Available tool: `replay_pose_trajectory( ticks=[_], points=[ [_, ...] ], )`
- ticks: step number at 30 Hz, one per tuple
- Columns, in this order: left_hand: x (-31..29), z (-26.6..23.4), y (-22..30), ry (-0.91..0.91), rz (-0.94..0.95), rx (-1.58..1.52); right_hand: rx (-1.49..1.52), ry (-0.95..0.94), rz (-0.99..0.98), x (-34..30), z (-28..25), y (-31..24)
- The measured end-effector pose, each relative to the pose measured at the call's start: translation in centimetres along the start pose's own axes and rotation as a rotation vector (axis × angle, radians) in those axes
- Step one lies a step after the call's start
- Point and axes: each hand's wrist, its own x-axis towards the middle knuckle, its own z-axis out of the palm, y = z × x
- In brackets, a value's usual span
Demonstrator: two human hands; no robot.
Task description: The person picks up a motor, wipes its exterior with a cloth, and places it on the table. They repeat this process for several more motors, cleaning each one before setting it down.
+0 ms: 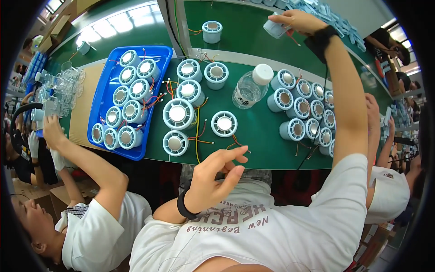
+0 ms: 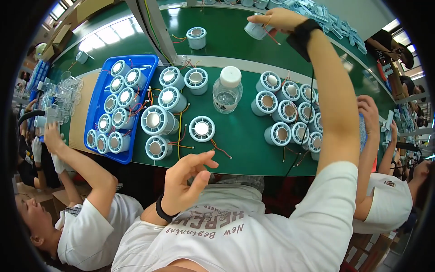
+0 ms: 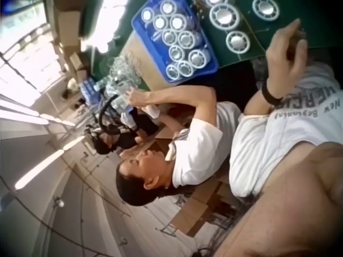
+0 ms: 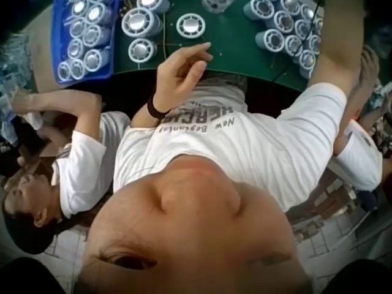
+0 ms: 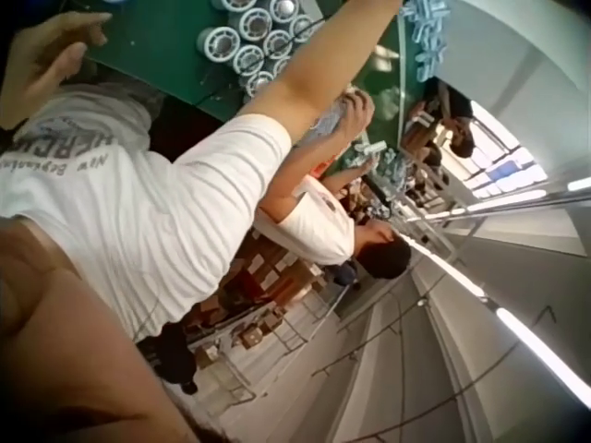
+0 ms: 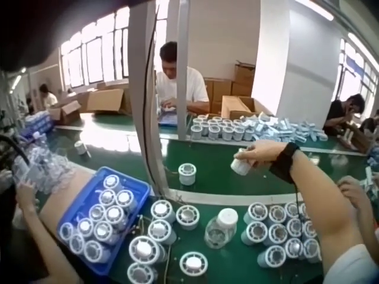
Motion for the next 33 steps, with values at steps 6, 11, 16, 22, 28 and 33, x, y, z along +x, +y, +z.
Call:
replay_pose_trajectory(
  ticks=[6,11,16,22,28,33],
  points=[
    [2.4,1.0,0.8,-0.125,-0.23,-0.776,0.366,-0.238,-0.215,-15.4,-2.3,-7.1],
    [4.1,2.3,1.2,-0.167,-0.328,-1.05,0.343,-0.375,-0.536,-21.8,1.6,-8.0],
    [3.2,2.1,0.9,-0.268,-0.326,-1.062,0.381,-0.335,-0.717,-23.7,4.4,-8.2],
    [2.4,2.1,0.3,-0.284,-0.175,-0.976,0.414,-0.156,-0.387,-26.8,3.4,-7.6],
    [1.7,2.4,-0.6,-0.104,0.015,-0.732,0.328,-0.119,-0.4,-27.5,5.7,-7.7],
    [2.0,2.7,-1.2,0.02,0.24,-0.25,0.201,-0.103,-0.562,-27.6,6.6,-7.3]
  ],
)
